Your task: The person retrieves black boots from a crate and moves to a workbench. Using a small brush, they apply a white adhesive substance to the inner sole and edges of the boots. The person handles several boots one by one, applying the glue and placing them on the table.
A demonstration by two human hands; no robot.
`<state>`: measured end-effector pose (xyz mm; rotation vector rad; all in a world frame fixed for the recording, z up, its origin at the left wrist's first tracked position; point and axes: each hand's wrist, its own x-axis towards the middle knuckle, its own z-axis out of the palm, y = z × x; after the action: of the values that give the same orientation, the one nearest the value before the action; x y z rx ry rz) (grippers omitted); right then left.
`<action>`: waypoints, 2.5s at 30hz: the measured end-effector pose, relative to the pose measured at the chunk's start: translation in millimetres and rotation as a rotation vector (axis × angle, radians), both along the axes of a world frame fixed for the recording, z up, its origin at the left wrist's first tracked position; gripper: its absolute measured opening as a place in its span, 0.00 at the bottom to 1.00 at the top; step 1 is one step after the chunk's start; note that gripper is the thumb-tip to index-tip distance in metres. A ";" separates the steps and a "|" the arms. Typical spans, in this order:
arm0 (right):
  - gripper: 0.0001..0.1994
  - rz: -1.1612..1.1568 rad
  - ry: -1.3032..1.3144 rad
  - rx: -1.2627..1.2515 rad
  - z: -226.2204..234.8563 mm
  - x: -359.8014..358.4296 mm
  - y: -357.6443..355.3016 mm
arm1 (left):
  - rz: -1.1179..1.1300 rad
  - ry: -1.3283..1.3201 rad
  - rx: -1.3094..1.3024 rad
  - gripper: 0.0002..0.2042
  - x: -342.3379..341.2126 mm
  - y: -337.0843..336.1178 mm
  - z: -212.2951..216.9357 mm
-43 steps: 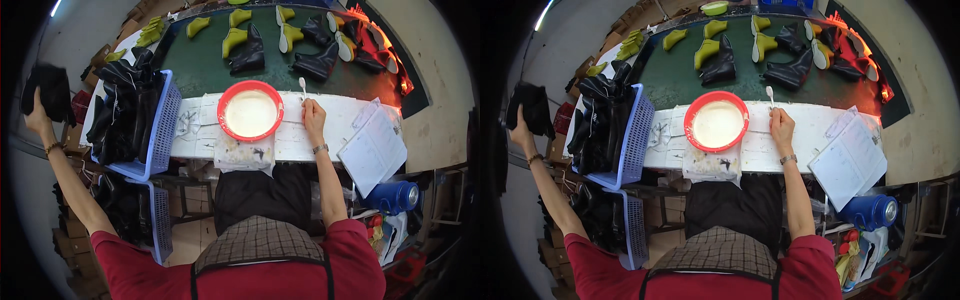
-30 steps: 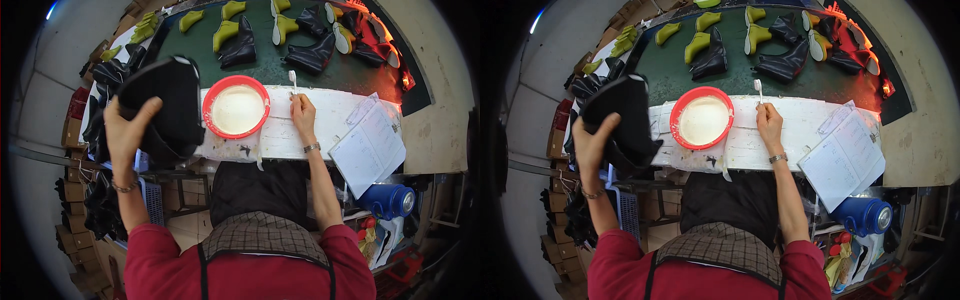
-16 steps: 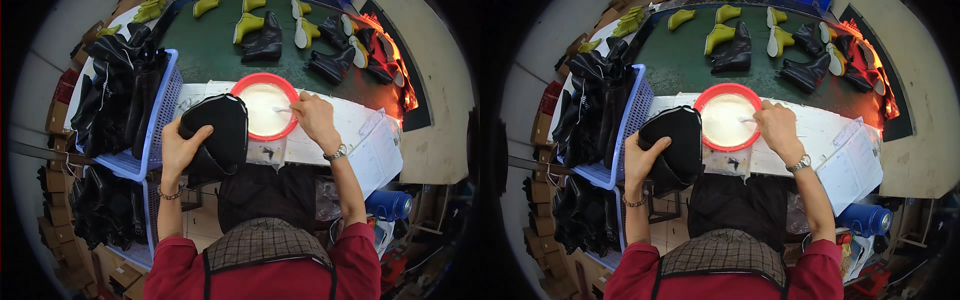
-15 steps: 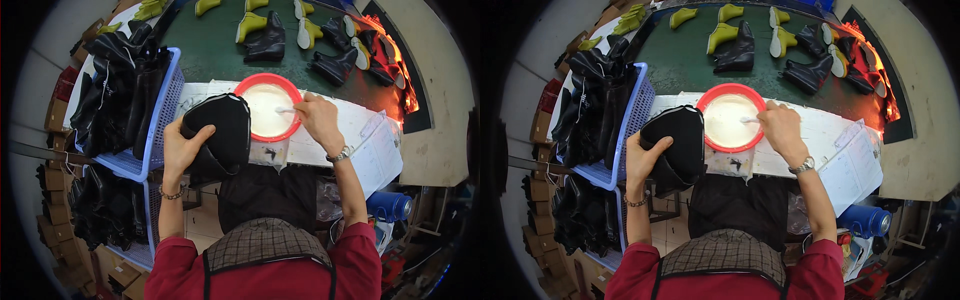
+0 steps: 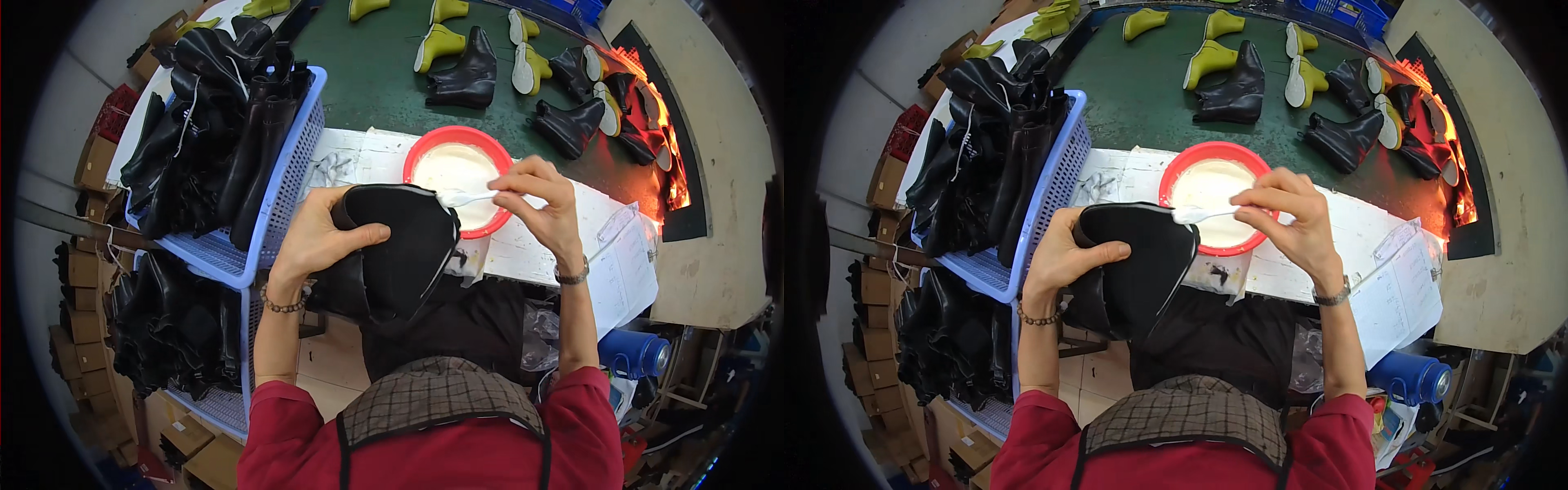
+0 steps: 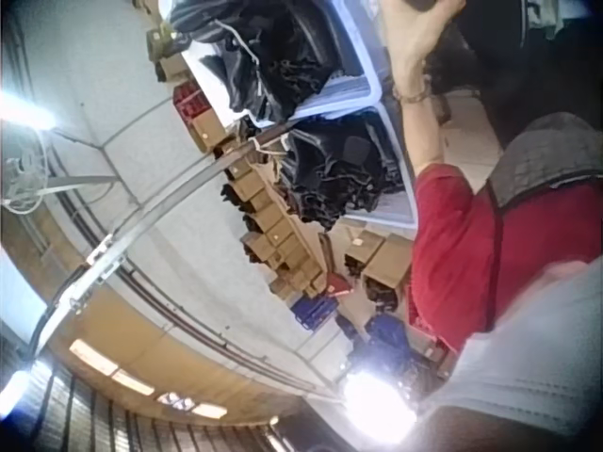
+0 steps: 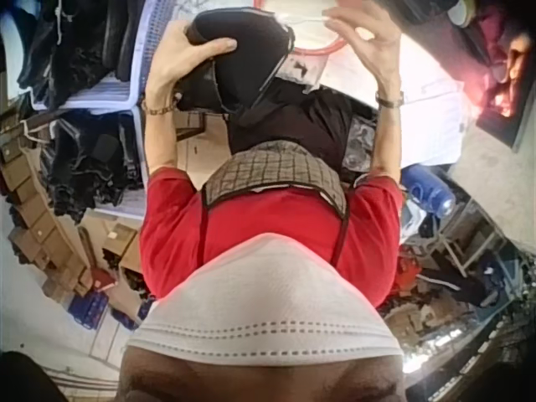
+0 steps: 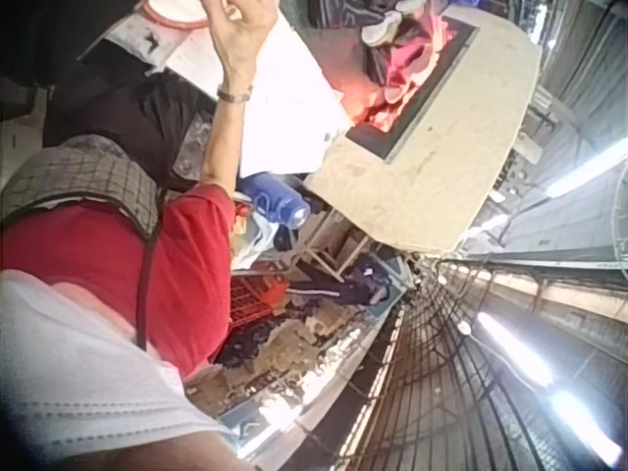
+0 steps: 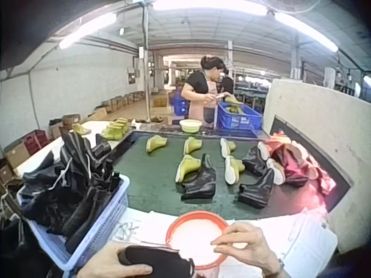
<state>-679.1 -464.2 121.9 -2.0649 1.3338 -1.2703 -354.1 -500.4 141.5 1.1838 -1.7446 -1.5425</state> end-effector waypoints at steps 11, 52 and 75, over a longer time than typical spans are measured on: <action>0.08 -0.013 0.163 -0.040 -6.2 -16.7 -2.1 | 0.269 0.132 -0.144 0.14 -24.7 12.0 10.6; 0.07 -0.504 0.074 0.197 -60.6 -37.2 30.0 | 0.310 -0.566 -0.655 0.47 33.3 23.0 -111.8; 0.07 -0.256 -0.167 0.003 -37.5 -19.8 -8.0 | 0.217 -0.188 -0.894 0.37 -12.4 73.0 -28.8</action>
<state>-698.9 -472.2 84.3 -1.7825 1.5561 -1.5078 -366.6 -427.4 112.7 0.9921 -1.9982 -0.4097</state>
